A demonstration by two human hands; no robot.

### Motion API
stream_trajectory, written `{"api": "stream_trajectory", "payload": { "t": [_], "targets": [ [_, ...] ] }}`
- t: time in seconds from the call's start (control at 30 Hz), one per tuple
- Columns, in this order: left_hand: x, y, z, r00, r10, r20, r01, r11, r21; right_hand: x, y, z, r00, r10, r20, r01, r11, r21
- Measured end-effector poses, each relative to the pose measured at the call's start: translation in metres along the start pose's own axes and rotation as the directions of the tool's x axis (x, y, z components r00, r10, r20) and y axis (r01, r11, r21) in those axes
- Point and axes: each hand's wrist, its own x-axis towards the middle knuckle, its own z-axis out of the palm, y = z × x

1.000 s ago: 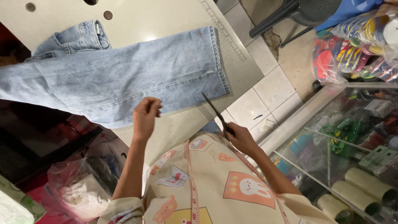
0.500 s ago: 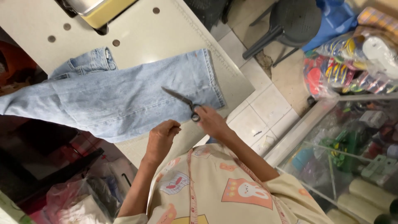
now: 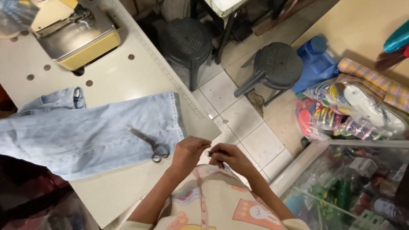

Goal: The person measures the hem of a pair of light blue jeans using a measuring tape and marks it with a small orange object. They then pick up a pair of scissors and cut a slit into the leg of the jeans.

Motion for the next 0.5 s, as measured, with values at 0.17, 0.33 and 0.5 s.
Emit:
{"api": "stream_trajectory", "payload": {
  "t": [0.17,0.33,0.5],
  "targets": [
    [0.042,0.064,0.051,0.894,-0.259,0.367,0.314,0.944,-0.099,-0.037,-0.024,-0.080,0.963,-0.134,-0.234,0.055,0.947,-0.318],
    [0.085,0.108,0.067,0.690,-0.415,0.593,0.722,0.338,-0.603,-0.023,-0.011,-0.119,0.877,-0.335,-0.345,0.140,0.865,-0.483],
    [0.095,0.066,0.098,0.674,-0.668,0.316,0.626,0.290,-0.724,0.011,-0.003,-0.122,0.809,-0.582,-0.087,0.286,0.519,-0.805]
  ]
}}
